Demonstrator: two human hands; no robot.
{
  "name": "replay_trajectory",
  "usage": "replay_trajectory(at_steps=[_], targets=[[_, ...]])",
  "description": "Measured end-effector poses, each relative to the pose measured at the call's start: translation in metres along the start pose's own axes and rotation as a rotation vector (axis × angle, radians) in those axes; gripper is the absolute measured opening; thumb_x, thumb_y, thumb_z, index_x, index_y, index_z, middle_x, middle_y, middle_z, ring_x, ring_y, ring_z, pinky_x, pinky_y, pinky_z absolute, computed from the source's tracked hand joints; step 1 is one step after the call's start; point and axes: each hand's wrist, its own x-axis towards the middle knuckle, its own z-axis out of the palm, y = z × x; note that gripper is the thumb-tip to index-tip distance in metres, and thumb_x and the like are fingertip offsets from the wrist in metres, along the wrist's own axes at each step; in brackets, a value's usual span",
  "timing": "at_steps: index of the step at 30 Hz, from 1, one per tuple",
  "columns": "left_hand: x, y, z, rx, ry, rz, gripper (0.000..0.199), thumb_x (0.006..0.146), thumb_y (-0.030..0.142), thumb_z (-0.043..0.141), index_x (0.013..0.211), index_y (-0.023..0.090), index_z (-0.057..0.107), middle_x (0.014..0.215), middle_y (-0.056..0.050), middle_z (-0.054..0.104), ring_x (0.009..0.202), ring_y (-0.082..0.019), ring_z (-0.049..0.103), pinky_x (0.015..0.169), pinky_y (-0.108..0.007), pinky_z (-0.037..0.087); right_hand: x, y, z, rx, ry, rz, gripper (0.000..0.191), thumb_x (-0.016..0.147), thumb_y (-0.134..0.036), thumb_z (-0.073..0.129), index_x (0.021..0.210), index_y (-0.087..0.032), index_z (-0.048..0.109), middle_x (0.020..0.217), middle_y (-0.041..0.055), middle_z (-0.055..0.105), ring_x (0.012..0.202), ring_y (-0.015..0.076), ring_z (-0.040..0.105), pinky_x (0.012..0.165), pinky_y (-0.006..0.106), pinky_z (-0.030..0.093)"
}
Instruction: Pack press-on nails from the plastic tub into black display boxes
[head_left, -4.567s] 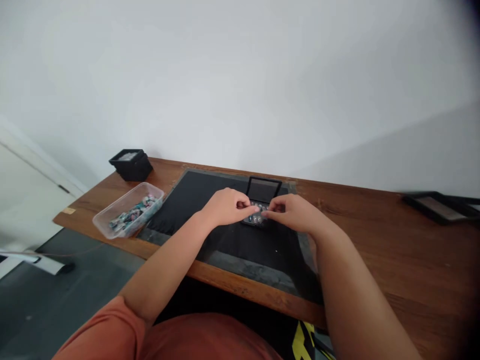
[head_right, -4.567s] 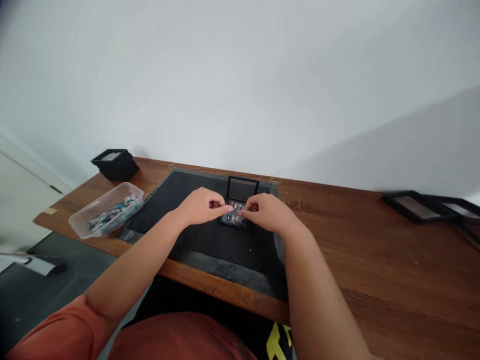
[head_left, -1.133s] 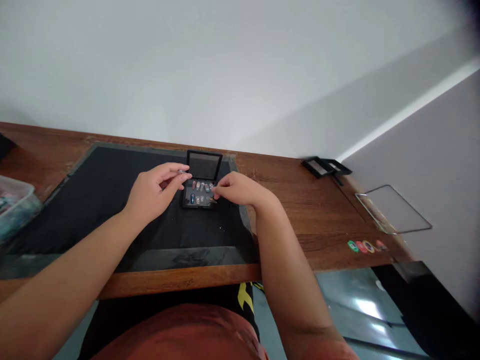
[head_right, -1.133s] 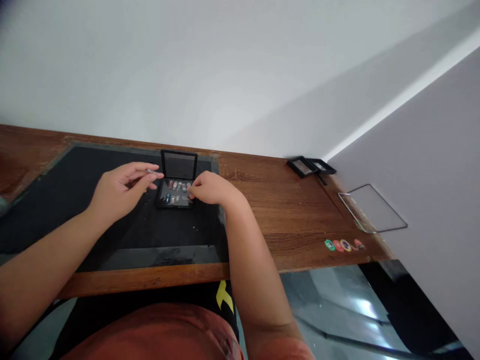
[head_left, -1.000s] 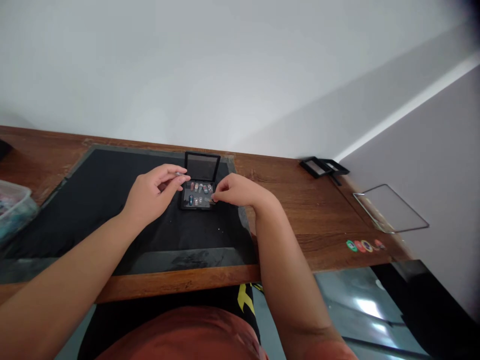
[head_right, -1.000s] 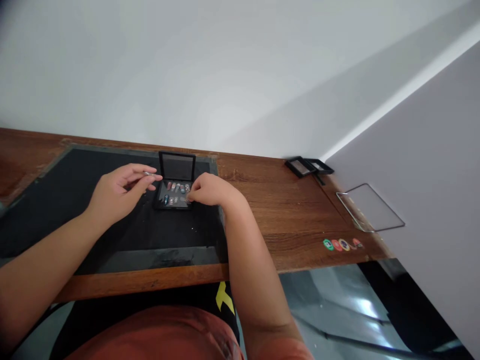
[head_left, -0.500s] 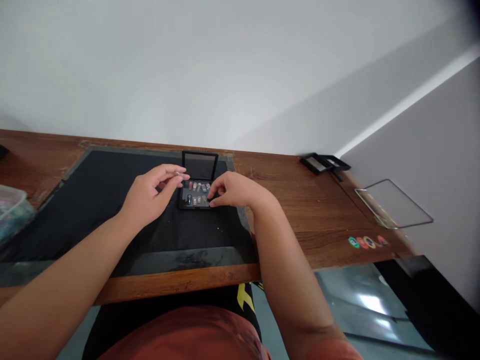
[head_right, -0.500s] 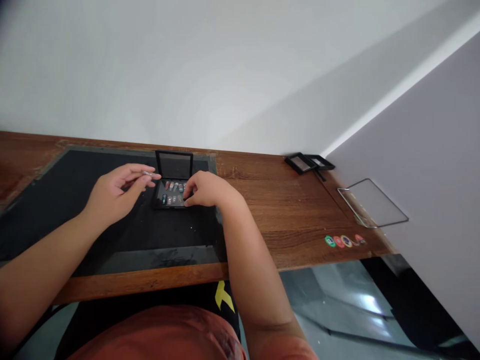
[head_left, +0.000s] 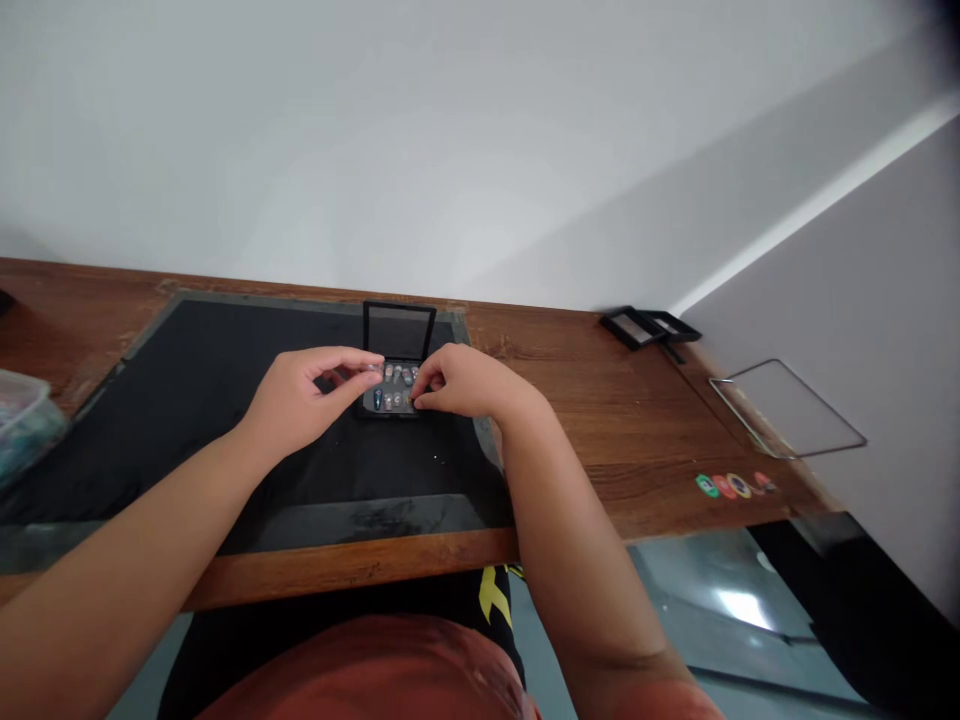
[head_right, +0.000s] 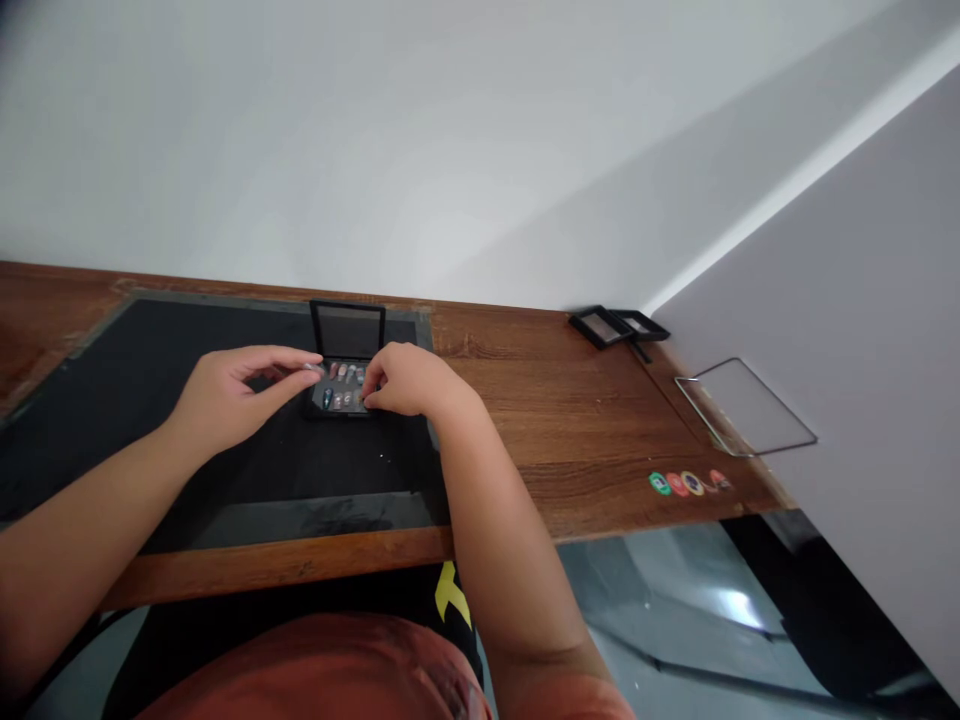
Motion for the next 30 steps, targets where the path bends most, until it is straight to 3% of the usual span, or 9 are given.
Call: replay_trajectory(at_steps=[5,9,12,15,18,21,30], targets=[[0.0,-0.001,0.0,-0.037,0.005,0.012,0.025,0.086,0.042,0.075,0.101,0.024,0.082,0.097,-0.004,0.082,0.079,-0.017,0.072,0.075,-0.028,0.058,0.0,-0.001,0.001,0.014,0.001,-0.009,0.011,0.08,-0.018,0.075,0.087,-0.019,0.084,0.067,-0.001,0.062,0.061,0.0098,0.048,0.062,0.027,0.035],[0.001,-0.001,0.0,-0.119,-0.005,0.022,0.034,0.083,0.039,0.078,0.112,0.021,0.075,0.093,-0.005,0.08,0.079,-0.018,0.072,0.074,-0.028,0.057,-0.002,0.001,-0.002,0.03,0.041,-0.009,0.011,0.079,-0.019,0.075,0.087,-0.019,0.082,0.066,-0.0018,0.059,0.061,0.0099,0.048,0.062,0.027,0.034],[0.0,-0.001,0.002,-0.189,-0.038,-0.007,0.043,0.083,0.039,0.079,0.12,0.02,0.07,0.094,-0.006,0.079,0.079,-0.017,0.071,0.076,-0.029,0.056,-0.003,0.005,-0.003,0.142,0.224,-0.067,0.014,0.08,-0.024,0.075,0.09,-0.017,0.079,0.065,-0.0031,0.056,0.061,0.0098,0.047,0.061,0.027,0.033],[-0.001,-0.002,0.004,-0.282,-0.082,-0.075,0.048,0.083,0.043,0.079,0.124,0.02,0.068,0.095,-0.008,0.079,0.079,-0.018,0.072,0.076,-0.03,0.057,-0.003,0.007,-0.001,0.323,0.385,-0.248,0.023,0.082,-0.032,0.075,0.098,-0.016,0.077,0.065,-0.0048,0.051,0.061,0.0094,0.044,0.062,0.027,0.034],[0.0,-0.004,0.004,-0.397,-0.111,-0.128,0.05,0.081,0.045,0.081,0.122,0.019,0.069,0.093,-0.008,0.079,0.078,-0.018,0.072,0.076,-0.03,0.058,-0.001,0.005,0.003,0.433,0.37,-0.411,0.026,0.081,-0.033,0.077,0.102,-0.017,0.077,0.066,-0.0054,0.051,0.062,0.0092,0.043,0.063,0.026,0.035],[0.001,-0.004,0.003,-0.481,-0.127,-0.17,0.048,0.078,0.045,0.084,0.118,0.019,0.071,0.093,-0.008,0.08,0.074,-0.017,0.071,0.073,-0.029,0.059,-0.001,0.001,0.006,0.437,0.337,-0.489,0.023,0.08,-0.028,0.079,0.102,-0.02,0.079,0.074,-0.0031,0.06,0.067,0.0093,0.047,0.065,0.025,0.037],[0.003,0.003,0.0,-0.623,-0.144,-0.275,0.05,0.073,0.042,0.089,0.114,0.019,0.072,0.089,-0.006,0.08,0.067,-0.014,0.069,0.071,-0.029,0.061,-0.006,-0.007,0.005,0.364,0.3,-0.484,0.025,0.08,-0.021,0.075,0.105,-0.02,0.081,0.084,0.0,0.071,0.074,0.0102,0.057,0.068,0.024,0.04]])
